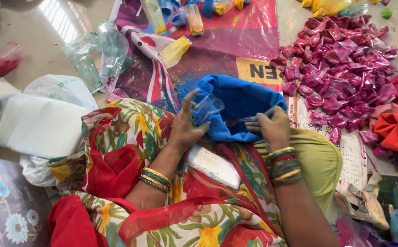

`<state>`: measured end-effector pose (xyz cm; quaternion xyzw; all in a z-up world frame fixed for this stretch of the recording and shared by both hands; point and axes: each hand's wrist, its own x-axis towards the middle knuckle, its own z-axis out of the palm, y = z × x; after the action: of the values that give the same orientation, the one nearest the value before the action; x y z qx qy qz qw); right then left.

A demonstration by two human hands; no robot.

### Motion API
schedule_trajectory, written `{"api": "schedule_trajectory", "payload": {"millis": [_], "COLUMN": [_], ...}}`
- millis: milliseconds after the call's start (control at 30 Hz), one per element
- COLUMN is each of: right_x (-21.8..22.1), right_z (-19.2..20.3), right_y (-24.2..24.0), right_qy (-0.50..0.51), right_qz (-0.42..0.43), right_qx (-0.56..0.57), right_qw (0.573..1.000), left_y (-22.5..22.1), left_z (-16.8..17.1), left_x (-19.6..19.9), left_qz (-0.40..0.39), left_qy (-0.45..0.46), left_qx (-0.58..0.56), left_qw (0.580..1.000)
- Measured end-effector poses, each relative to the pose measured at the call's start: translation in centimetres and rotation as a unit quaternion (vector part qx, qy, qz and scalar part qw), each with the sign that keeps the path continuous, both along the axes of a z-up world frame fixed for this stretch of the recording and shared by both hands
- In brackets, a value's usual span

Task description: The person fills small plastic bags with blue powder using a spoon and checks their weight on a scale.

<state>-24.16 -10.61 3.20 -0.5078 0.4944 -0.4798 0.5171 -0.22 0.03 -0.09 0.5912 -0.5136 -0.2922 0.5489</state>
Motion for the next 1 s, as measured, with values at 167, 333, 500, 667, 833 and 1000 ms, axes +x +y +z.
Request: {"api": "schedule_trajectory", "payload": {"millis": [167, 333, 500, 667, 833, 1000], "right_x": [2.2, 2.8, 1.7, 0.8, -0.5, -1.2], "right_z": [-2.3, -2.1, -1.4, -0.4, 0.9, 2.1], "right_y": [-1.4, -1.4, -1.2, -1.0, -0.1, 0.5], "right_qy": [0.003, -0.088, -0.121, -0.179, -0.223, -0.250], "right_qz": [0.051, 0.061, 0.039, 0.040, 0.058, 0.050], "right_qx": [0.082, 0.102, 0.079, 0.075, 0.073, 0.060], "right_qw": [0.995, 0.989, 0.989, 0.980, 0.970, 0.965], "left_y": [-0.3, -0.3, -0.5, -0.3, -0.4, -0.3], "left_z": [-0.5, -0.3, -0.8, -0.3, -0.6, -0.8], "left_x": [0.2, 0.4, 0.2, 0.1, 0.0, 0.1], "left_qz": [0.020, 0.041, 0.024, 0.023, -0.001, 0.009], "left_qy": [0.052, 0.051, 0.064, 0.060, 0.071, 0.036], "left_qx": [-0.043, -0.061, -0.082, -0.062, -0.058, -0.055], "left_qw": [0.998, 0.996, 0.994, 0.996, 0.996, 0.998]}}
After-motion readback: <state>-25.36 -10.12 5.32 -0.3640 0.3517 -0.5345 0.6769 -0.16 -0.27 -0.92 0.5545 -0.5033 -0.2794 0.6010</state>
